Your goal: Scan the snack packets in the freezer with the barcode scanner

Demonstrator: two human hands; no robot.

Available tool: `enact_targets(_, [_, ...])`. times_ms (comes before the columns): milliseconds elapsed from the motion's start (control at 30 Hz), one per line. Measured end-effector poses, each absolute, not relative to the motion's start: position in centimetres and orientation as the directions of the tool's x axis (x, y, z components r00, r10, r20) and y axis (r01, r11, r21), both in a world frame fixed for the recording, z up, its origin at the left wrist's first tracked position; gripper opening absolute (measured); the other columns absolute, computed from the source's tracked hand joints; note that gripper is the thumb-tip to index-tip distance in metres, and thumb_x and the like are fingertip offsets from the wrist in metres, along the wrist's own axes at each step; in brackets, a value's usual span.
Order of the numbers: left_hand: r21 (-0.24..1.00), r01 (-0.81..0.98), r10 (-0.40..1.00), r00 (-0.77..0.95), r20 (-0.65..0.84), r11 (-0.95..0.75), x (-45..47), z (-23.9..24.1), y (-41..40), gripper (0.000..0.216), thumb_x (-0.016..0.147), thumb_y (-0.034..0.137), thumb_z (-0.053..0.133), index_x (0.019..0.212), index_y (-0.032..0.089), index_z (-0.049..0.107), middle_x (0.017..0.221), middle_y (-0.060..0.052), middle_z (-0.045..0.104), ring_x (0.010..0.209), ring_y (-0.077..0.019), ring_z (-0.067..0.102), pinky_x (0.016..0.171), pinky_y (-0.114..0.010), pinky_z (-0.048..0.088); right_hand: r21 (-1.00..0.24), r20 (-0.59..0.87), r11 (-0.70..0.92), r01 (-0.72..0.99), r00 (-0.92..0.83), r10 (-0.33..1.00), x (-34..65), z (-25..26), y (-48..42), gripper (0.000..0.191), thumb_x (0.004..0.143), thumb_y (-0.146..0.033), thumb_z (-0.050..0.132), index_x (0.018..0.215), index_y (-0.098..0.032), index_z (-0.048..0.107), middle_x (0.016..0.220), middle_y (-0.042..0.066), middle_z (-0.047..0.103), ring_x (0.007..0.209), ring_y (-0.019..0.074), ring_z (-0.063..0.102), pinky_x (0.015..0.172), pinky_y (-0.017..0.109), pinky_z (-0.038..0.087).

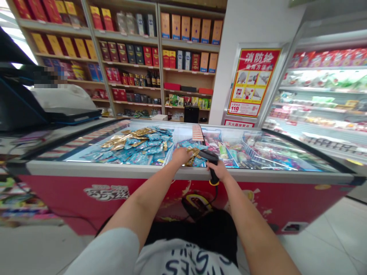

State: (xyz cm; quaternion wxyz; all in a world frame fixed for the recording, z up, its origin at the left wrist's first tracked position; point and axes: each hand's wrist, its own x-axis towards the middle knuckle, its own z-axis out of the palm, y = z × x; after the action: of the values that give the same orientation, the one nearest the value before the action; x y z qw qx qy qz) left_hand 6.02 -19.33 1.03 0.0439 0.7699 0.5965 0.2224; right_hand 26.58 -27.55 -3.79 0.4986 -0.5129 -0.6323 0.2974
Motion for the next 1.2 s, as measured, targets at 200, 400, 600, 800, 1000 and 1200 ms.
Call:
enact_targets(200, [0.348,0.916,0.966,0.125,0.226,-0.2,7.3,1.7,-17.4,0.043,0.061,0.052,0.076,0.088,0.019,0.072,0.103,-0.019,0.07,0.11,-0.0369,0.06,0.09,-0.041,0.046,-0.886,0.337,0.307,0.347,0.028,0.941,26.6,-4.0,-27.4,0.03,0.073,-0.043,0.064,0.059,-0.017,0.067,0.058,0.005,0.064,0.058,0.0184,0.057,0.062,0.031,0.044])
enact_targets(400, [0.705,0.695,0.988,0.047,0.15,-0.14,7.5,1.2,-16.1,0.023,0.069,0.028,0.069,0.089,0.016,0.067,0.091,-0.014,0.072,0.09,-0.0274,0.068,0.077,-0.034,0.05,-0.883,0.34,0.313,0.349,0.018,0.94,26.7,-4.1,-27.3,0.03,0.074,-0.043,0.064,0.062,-0.017,0.068,0.06,0.006,0.066,0.059,0.0191,0.059,0.062,0.031,0.045])
enact_targets(600, [0.979,0.181,0.969,-0.209,0.135,-0.098,6.7,-0.7,-17.6,0.025,0.086,0.02,0.042,0.106,0.017,0.058,0.091,-0.006,0.069,0.081,-0.0157,0.067,0.068,-0.026,0.052,-0.893,0.323,0.296,0.339,0.025,0.946,26.6,-4.0,-27.3,0.03,0.072,-0.044,0.065,0.058,-0.017,0.068,0.059,0.006,0.066,0.059,0.0196,0.059,0.061,0.031,0.045])
enact_targets(800, [0.977,-0.025,0.946,-0.258,0.199,-0.212,5.8,-2.5,-18.9,0.051,0.08,0.019,0.057,0.129,0.02,0.044,0.089,-0.003,0.067,0.074,-0.0126,0.065,0.07,-0.025,0.054,-0.888,0.323,0.294,0.353,0.025,0.946,26.6,-3.8,-27.3,0.029,0.074,-0.042,0.064,0.058,-0.018,0.068,0.059,0.005,0.066,0.06,0.0194,0.06,0.063,0.031,0.045])
enact_targets(1000, [0.942,-0.166,0.944,-0.211,0.255,-0.291,6.0,-2.8,-19.6,0.09,0.072,0.009,0.065,0.147,0.026,0.019,0.118,-0.009,0.061,0.089,-0.0136,0.066,0.074,-0.025,0.056,-0.893,0.307,0.277,0.356,0.031,0.951,26.4,-3.0,-27.9,0.03,0.073,-0.042,0.064,0.056,-0.017,0.067,0.058,0.006,0.066,0.06,0.0196,0.059,0.063,0.032,0.044])
enact_targets(1200, [0.901,-0.32,0.95,-0.207,0.234,-0.292,6.2,-3.2,-18.9,0.054,0.079,0.01,0.061,0.129,0.023,0.045,0.108,-0.005,0.059,0.084,-0.0119,0.066,0.075,-0.027,0.058,-0.895,0.294,0.258,0.365,0.045,0.955,26.5,-3.2,-27.8,0.031,0.071,-0.044,0.065,0.056,-0.017,0.067,0.058,0.006,0.065,0.058,0.0185,0.057,0.062,0.032,0.043])
